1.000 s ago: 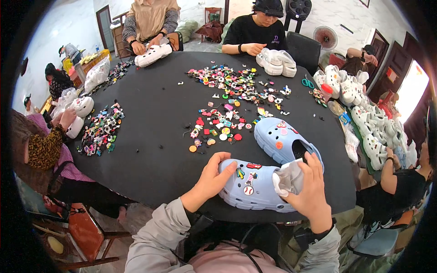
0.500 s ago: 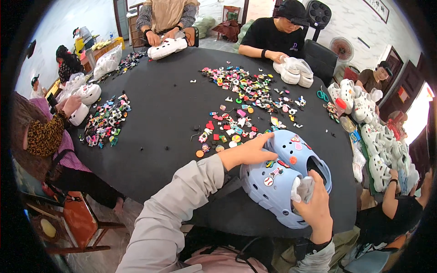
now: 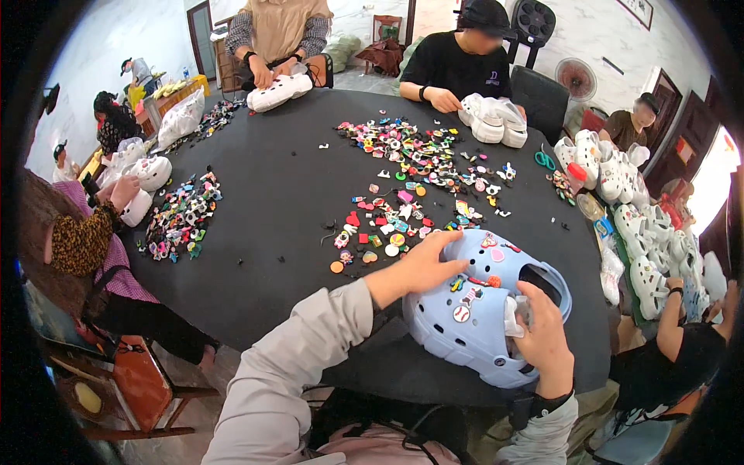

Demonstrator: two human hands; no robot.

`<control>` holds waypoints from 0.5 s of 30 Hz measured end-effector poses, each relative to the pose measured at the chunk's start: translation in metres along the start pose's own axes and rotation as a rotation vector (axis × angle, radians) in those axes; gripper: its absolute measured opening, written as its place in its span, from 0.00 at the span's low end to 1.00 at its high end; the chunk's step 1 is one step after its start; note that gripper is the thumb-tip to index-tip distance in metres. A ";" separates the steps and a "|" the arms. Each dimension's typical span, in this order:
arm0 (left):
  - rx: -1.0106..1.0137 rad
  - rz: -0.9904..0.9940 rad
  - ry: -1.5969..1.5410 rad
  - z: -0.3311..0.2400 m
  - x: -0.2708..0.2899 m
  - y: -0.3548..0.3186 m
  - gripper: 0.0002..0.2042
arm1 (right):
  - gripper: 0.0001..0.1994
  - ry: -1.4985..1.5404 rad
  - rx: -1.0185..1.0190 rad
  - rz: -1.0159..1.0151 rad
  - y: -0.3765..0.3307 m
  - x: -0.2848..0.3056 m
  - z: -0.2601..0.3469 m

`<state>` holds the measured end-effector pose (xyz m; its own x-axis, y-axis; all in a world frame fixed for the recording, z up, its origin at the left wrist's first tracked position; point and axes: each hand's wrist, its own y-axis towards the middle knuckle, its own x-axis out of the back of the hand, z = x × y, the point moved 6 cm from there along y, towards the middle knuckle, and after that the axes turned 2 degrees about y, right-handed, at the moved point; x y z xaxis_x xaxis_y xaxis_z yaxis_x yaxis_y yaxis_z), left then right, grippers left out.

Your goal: Decorating white clogs by inserting colorful charms into the holes on the top of the shoes.

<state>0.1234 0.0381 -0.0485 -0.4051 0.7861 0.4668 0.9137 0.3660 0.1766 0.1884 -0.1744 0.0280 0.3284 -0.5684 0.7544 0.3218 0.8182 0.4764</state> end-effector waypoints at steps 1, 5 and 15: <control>0.002 -0.046 0.011 -0.003 -0.002 -0.010 0.32 | 0.22 -0.022 0.029 0.011 -0.001 0.002 0.002; -0.012 -0.023 0.073 -0.019 -0.012 -0.042 0.32 | 0.20 -0.052 0.042 0.048 -0.005 0.011 0.004; 0.001 0.075 0.585 0.033 0.143 0.060 0.21 | 0.26 -0.045 0.044 0.163 -0.027 0.011 0.005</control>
<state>0.1190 0.1889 0.0007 -0.2545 0.4047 0.8783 0.9390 0.3205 0.1244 0.1788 -0.2027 0.0256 0.3328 -0.4244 0.8421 0.2283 0.9027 0.3647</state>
